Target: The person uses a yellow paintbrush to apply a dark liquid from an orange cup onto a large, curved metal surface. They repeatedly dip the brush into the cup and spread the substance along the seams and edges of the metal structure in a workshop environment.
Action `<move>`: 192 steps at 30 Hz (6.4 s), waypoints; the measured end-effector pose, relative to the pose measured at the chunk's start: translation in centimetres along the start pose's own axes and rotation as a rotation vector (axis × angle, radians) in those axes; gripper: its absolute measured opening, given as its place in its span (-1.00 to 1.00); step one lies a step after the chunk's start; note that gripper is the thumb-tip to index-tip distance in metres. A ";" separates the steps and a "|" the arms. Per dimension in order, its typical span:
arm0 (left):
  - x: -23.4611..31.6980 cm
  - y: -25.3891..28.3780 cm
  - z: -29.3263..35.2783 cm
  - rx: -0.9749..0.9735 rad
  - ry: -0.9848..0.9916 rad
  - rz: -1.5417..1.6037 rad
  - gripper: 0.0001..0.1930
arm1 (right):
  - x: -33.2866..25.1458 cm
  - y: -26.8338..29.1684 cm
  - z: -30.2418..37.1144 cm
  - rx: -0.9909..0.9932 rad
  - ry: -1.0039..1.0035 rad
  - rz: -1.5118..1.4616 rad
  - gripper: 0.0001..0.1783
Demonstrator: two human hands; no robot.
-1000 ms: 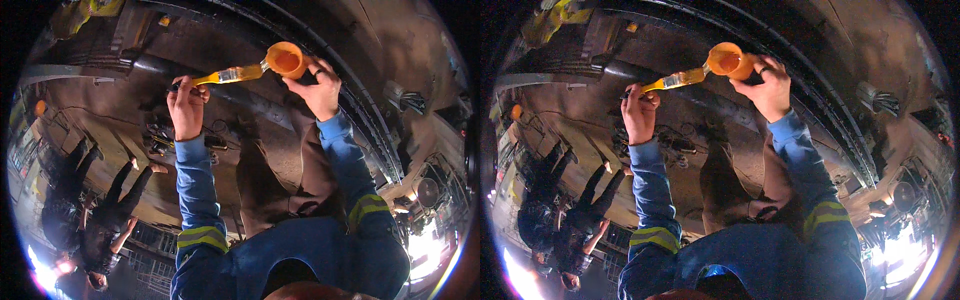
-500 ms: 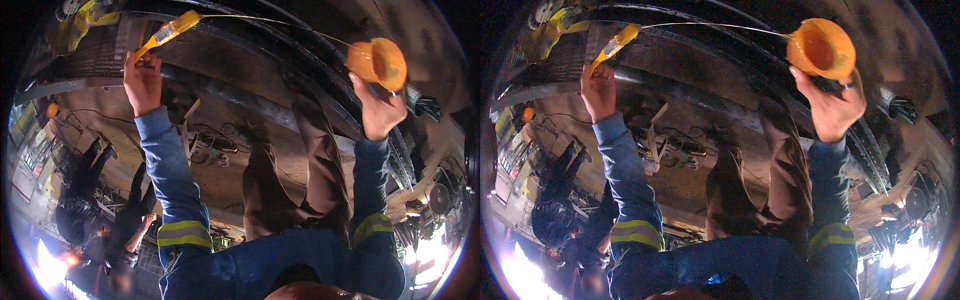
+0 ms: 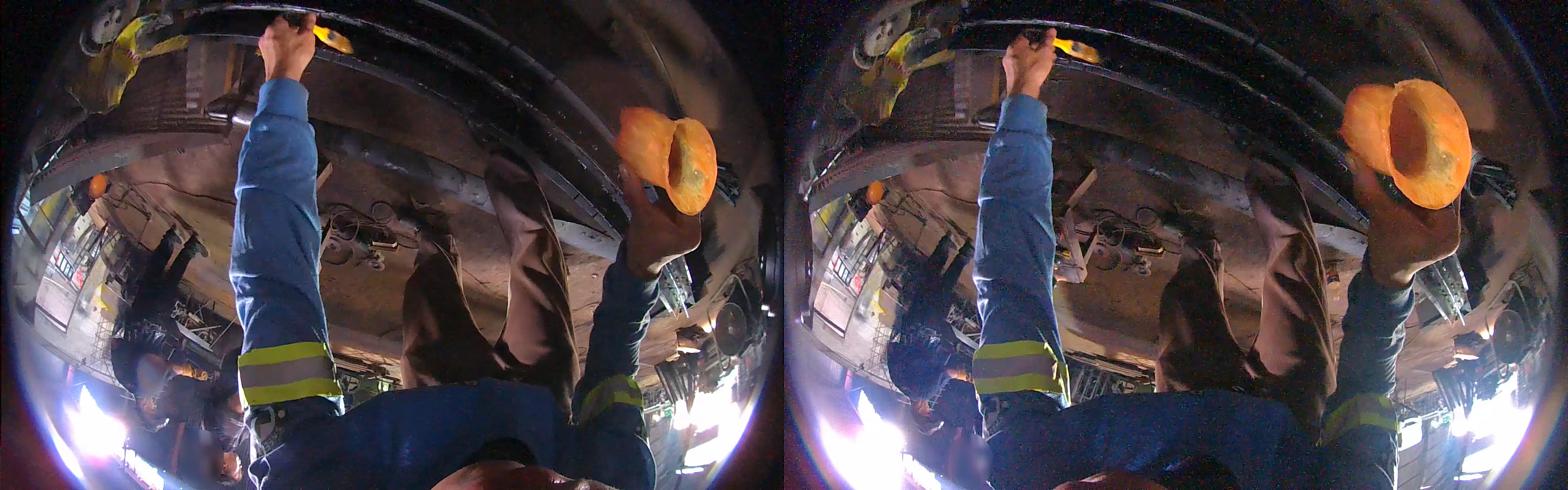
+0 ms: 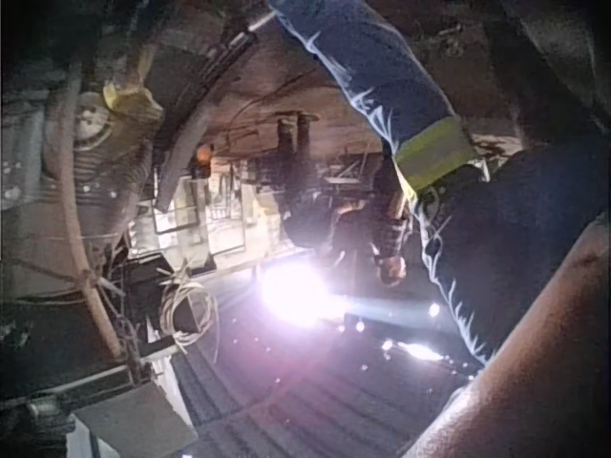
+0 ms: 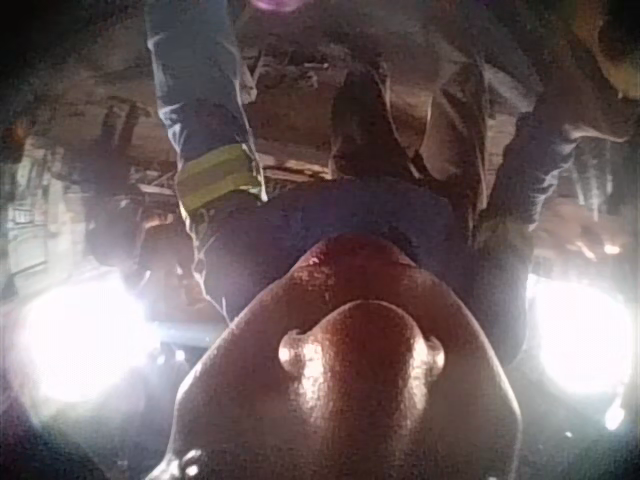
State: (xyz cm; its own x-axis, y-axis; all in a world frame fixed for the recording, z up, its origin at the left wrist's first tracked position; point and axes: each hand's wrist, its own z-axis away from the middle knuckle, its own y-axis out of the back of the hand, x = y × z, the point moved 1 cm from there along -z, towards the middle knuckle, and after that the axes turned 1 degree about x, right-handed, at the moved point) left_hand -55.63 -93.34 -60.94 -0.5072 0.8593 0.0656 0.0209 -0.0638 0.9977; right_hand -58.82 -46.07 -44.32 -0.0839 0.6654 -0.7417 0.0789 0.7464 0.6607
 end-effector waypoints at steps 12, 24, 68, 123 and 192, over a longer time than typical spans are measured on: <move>8.5 -0.7 2.7 -0.630 -0.067 0.770 -0.68 | 3.5 0.8 -0.1 0.093 -0.036 -0.120 -0.44; 7.8 -2.5 4.2 -0.373 -0.436 0.352 -0.82 | 3.4 0.6 -0.1 0.014 -0.119 -0.115 -0.36; 15.0 -4.1 10.5 -0.441 -0.098 0.627 -0.79 | 2.1 -1.0 -0.3 -0.165 -0.085 -0.070 -0.51; 12.5 15.3 16.5 -0.420 0.492 1.567 -0.86 | 2.1 -5.9 4.6 -0.534 0.267 0.053 -0.34; 20.3 -0.3 12.0 -0.657 -0.735 0.605 -0.83 | 12.7 3.5 8.2 -0.226 -0.023 0.083 -0.45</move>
State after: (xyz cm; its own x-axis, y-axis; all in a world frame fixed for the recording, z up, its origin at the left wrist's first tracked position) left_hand -55.59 -69.79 -59.74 0.0606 0.6720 0.7381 -0.4721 -0.6322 0.6144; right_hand -51.48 -34.97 -52.37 -0.0633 0.7264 -0.6843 -0.1401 0.6724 0.7268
